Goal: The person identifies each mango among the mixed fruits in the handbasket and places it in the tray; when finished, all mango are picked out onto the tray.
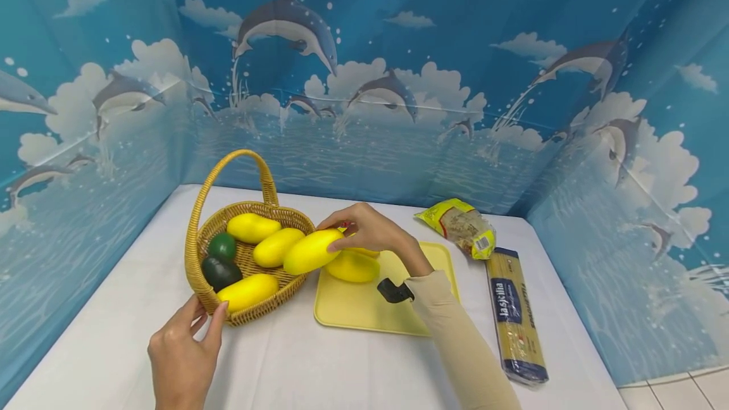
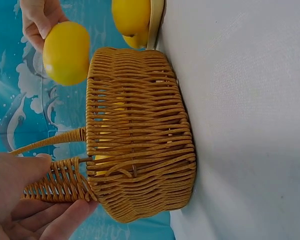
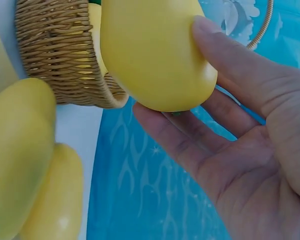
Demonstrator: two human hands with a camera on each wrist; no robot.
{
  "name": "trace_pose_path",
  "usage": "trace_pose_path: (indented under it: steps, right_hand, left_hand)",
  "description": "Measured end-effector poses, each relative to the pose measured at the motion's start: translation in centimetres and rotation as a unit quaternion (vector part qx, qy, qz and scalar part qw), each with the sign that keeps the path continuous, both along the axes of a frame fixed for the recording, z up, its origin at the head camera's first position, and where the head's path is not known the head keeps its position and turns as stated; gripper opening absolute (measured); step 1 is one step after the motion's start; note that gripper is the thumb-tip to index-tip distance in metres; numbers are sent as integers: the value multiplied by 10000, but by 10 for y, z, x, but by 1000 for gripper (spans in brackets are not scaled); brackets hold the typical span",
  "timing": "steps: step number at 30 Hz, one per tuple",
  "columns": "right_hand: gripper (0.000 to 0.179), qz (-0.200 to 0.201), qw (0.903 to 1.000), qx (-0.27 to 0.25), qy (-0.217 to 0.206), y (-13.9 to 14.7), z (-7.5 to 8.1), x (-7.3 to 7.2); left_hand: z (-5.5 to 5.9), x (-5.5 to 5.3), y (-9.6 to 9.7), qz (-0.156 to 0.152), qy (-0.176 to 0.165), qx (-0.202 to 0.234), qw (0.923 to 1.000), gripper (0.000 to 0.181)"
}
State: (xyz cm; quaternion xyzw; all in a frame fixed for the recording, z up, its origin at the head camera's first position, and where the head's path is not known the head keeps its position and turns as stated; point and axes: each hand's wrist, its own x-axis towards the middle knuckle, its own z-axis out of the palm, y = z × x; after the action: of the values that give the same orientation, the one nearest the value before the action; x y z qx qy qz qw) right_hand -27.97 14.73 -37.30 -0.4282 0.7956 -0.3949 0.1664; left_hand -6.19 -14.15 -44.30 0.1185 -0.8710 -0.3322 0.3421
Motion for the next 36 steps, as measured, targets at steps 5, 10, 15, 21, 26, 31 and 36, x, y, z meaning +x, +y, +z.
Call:
trace_pose_path:
  steps: [5,10,15,21,26,31,36]
  right_hand:
    - [41,-173,9997,-144,-137,12,-12,15]
    - [41,-351,9988,-227,-244,21,-23,30]
    - [40,-632,9969,-359,-299,28,-31,42]
    - [40,-986,9938,-470,-190,38,-38,56]
    - [40,-1254,9905,-565,-5,45,-48,66]
    - [41,-1600,9858,-500,78,52,-60,75]
    - [42,-1960,9791,-535,85,57,-72,88]
  left_hand:
    - [0,0,0,23,-39,7,10000,39]
    - [0,0,0,46,-3,-3,10000,39]
    - [-2,0,-2,11,118,-39,9999,38]
    - [-3,0,-1,6,70,-54,10000,38]
    - [-3,1,-1,5,74,-42,10000,38]
    - [-4,1,-1,-7,111,-54,9999,38]
    - [-4,1,0,2,73,-36,10000,38]
